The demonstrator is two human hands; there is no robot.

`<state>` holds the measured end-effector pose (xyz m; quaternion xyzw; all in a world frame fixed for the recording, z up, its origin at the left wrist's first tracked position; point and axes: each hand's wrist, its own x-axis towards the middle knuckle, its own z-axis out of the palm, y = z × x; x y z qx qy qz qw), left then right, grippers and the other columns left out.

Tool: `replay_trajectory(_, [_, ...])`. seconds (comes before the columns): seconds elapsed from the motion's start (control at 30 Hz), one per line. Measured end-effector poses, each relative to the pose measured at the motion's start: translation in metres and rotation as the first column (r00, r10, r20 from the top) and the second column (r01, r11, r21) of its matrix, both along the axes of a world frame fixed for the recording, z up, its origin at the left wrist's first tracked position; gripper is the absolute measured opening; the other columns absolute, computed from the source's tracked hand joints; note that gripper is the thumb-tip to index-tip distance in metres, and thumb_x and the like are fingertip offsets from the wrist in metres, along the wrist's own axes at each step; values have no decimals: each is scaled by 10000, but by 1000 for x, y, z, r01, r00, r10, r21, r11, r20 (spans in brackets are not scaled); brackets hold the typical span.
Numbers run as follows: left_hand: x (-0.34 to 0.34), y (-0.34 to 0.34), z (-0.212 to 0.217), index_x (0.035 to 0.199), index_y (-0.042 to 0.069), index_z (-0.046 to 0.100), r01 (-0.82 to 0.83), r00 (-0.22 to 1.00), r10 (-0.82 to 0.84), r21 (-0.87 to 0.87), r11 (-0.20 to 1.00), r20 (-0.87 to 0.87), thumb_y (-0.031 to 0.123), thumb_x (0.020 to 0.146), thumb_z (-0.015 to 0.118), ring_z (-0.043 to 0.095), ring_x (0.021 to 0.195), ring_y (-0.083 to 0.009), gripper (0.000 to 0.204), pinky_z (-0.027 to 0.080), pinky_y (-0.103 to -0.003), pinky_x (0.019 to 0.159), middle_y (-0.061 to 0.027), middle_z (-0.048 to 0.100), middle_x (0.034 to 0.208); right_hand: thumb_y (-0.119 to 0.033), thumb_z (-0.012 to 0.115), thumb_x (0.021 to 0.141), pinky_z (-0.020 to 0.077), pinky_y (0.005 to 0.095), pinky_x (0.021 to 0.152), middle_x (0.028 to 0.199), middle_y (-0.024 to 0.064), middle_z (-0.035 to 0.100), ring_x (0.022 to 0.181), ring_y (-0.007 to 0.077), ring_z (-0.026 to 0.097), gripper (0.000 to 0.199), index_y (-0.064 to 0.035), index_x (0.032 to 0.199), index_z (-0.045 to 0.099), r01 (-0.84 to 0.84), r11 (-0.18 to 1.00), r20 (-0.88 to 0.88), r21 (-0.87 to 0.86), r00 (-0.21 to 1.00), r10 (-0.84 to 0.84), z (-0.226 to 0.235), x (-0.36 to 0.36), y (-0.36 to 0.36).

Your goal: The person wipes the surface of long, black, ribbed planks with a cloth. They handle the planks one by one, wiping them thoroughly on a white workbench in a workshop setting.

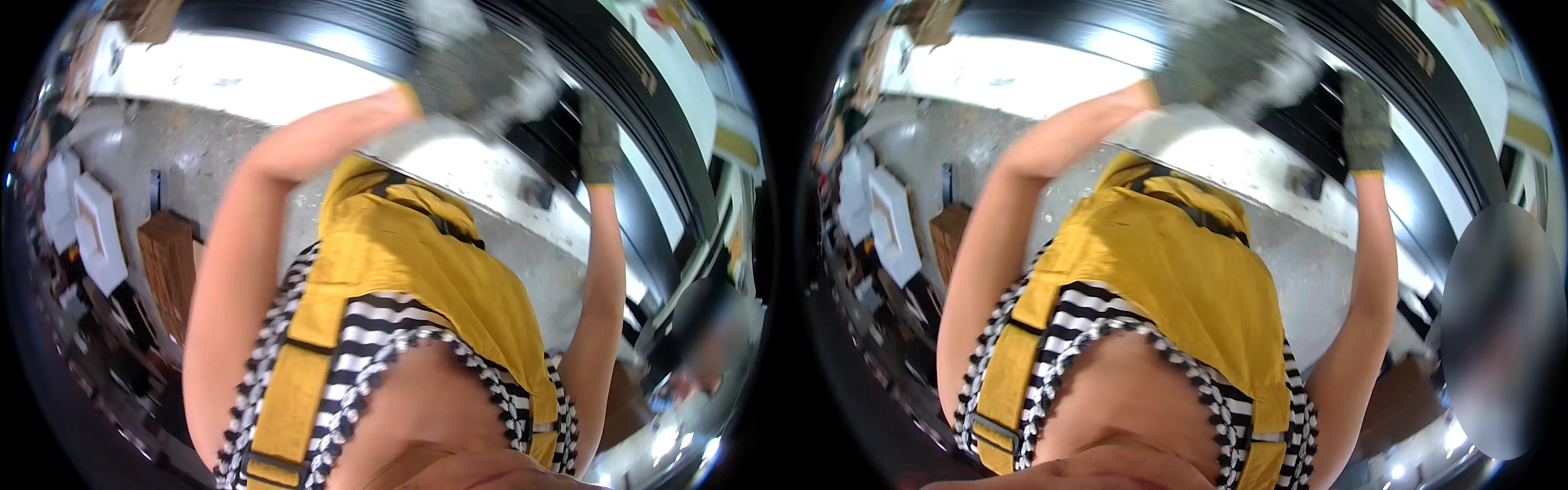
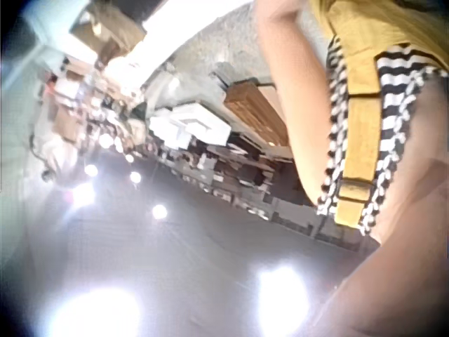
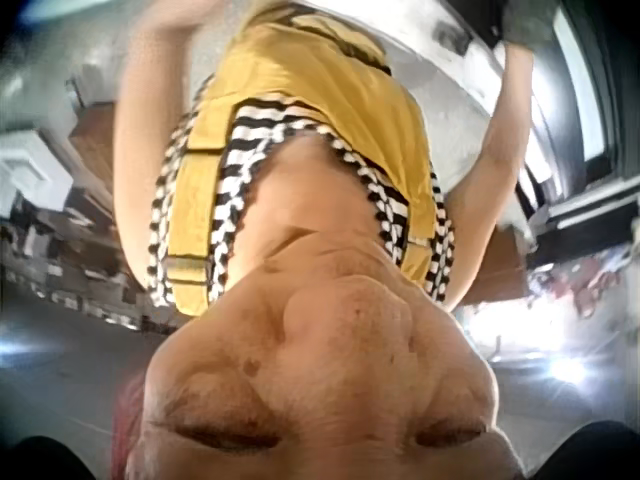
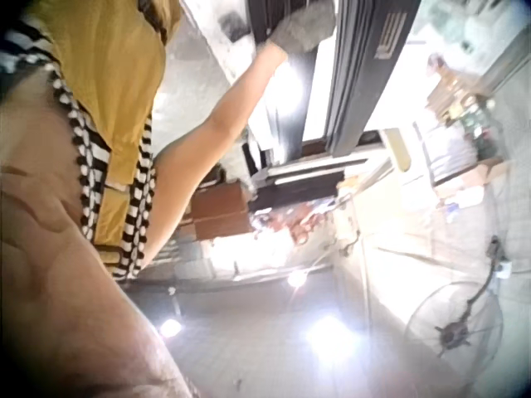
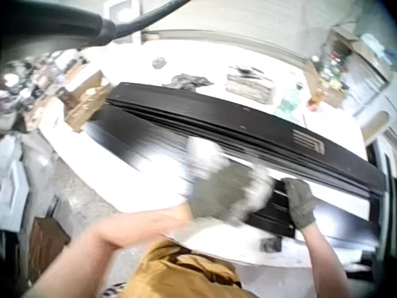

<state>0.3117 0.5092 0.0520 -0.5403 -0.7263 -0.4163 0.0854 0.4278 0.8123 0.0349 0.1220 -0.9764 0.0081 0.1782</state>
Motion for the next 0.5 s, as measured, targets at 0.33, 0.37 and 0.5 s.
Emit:
replay_trajectory(0.33, [-79,-50,-24,1206,92,680,-210,917,208,30,977,-340,308,924,609,611,1107,-298,363,439,-461,1019,-107,661,1212,-296,390,1074,428,400,1052,1284,139,644,1206,279,580,405,-57,1298,630,232,905,335,-358,936,-107,24,1,-14])
replay_trajectory(0.37, [-94,-81,-19,1201,100,682,-304,896,265,-58,951,-357,306,946,597,610,1100,-293,338,439,-444,1020,-94,662,1199,-312,381,1074,418,400,1055,1280,144,644,1187,280,584,420,-60,1300,631,262,894,345,-363,929,-132,23,6,-12])
replay_trajectory(0.5, [-172,-222,-12,1215,141,668,-469,860,378,-240,850,-342,320,982,550,543,1204,-280,318,394,-436,1060,-107,639,1230,-287,396,1065,422,403,1043,1257,147,648,1157,291,591,402,-59,1295,634,286,899,373,-332,915,-154,21,8,-10])
